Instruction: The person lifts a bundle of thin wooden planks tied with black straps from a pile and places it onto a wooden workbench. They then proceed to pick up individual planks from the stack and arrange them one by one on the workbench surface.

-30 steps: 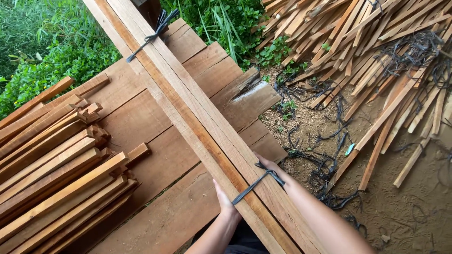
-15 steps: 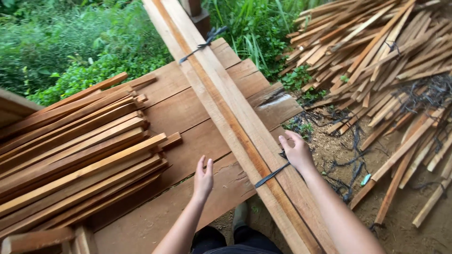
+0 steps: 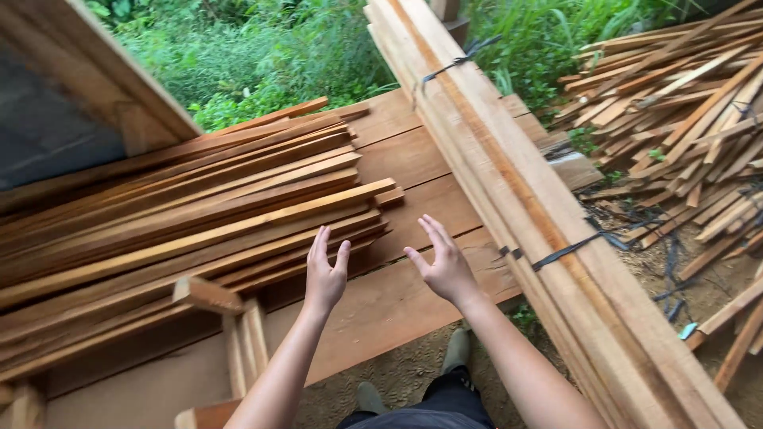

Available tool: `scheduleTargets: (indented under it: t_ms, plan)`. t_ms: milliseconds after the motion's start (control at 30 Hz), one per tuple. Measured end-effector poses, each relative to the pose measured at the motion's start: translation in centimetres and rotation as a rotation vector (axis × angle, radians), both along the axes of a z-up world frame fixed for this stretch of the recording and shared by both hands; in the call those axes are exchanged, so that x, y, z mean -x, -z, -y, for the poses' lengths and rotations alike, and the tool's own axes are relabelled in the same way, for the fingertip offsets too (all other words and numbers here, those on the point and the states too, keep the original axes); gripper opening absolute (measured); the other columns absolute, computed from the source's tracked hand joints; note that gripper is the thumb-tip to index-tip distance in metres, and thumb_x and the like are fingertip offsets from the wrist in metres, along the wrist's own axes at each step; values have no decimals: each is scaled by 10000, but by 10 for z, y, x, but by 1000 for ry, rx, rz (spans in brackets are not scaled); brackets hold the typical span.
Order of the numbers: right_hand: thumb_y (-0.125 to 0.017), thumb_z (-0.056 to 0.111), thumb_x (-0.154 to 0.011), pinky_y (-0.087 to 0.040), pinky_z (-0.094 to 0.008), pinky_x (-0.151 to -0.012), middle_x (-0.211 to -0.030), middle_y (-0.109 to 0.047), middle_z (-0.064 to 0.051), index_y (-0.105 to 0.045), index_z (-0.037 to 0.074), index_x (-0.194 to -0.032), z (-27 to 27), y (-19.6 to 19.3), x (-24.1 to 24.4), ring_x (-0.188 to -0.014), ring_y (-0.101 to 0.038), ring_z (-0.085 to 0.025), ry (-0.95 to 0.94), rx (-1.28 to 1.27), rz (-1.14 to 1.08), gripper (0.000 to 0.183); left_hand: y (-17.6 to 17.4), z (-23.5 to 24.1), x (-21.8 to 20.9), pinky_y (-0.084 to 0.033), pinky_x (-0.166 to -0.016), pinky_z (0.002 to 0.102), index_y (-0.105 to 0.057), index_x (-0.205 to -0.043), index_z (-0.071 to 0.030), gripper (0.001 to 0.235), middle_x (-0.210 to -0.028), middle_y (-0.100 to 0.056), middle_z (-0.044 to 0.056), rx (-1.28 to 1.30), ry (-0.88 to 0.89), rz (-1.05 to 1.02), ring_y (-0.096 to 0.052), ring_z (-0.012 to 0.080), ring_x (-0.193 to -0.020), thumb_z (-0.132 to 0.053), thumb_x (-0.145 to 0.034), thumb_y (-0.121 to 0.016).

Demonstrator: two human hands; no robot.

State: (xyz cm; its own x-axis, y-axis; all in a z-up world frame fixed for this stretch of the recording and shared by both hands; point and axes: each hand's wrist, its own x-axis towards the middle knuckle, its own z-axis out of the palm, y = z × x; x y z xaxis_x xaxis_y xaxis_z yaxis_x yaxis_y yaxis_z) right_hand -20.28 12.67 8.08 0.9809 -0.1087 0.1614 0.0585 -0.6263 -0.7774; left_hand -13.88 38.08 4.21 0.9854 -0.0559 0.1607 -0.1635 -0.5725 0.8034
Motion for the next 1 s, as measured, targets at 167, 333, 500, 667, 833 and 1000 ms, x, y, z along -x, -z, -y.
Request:
scheduleTargets:
  t_ms: [167, 333, 500, 667, 833, 1000]
  plan:
    - [-716, 366, -912, -389, -426, -1159, -1580, -447, -177, -489, 42, -1477, -87, -16, 18, -1445, -448, -346, -48, -58, 1, 690, -16, -65, 24, -316, -1206, 441, -487, -1471, 34, 662, -1572, -451, 227, -2, -38, 9, -399, 360, -1477, -409, -996, -613]
    - [-714, 362, -915, -394, -435, -1157, -1580, -441, -183, -488, 39, -1479, -118, -16, 24, -1444, -448, -363, -78, -70, 18, 687, -29, -92, 40, -315, -1210, 440, -481, -1479, 27, 676, -1578, -443, 222, 18, -57, -8, -392, 353, -1484, -427, -995, -608]
    - [-726, 349, -916, -379, -450, -1161, -1562, -459, -189, -511, 24, -1456, -126, -13, 13, -1443, -446, -364, -130, -49, 43, 666, -42, -103, 45, -289, -1210, 447, -470, -1491, 8, 683, -1601, -412, 202, 58, -106, -78, -357, 347, -1502, -438, -989, -597]
    - [-726, 337, -923, -389, -444, -1169, -1549, -485, -186, -545, 12, -1432, -134, 1, -2, -1433, -474, -354, -159, -57, 81, 630, -38, -124, 46, -289, -1218, 460, -486, -1476, 16, 684, -1593, -426, 204, 65, -133, -33, -366, 354, -1498, -435, -979, -617]
    - [-724, 337, -920, -437, -427, -1117, -1546, -488, -178, -554, 8, -1421, -144, -1, -23, -1353, -538, -333, -216, -100, 81, 624, -26, -143, 37, -284, -1217, 480, -529, -1446, 16, 668, -1575, -448, 216, -36, -182, 48, -354, 383, -1495, -423, -960, -658]
    - [-707, 336, -924, -505, -398, -1045, -1546, -501, -141, -558, 26, -1421, -160, 2, -37, -1222, -637, -273, -236, -158, 21, 604, -28, -164, 37, -288, -1203, 487, -579, -1410, -20, 635, -1572, -454, 207, -101, -233, 66, -342, 412, -1487, -398, -916, -708]
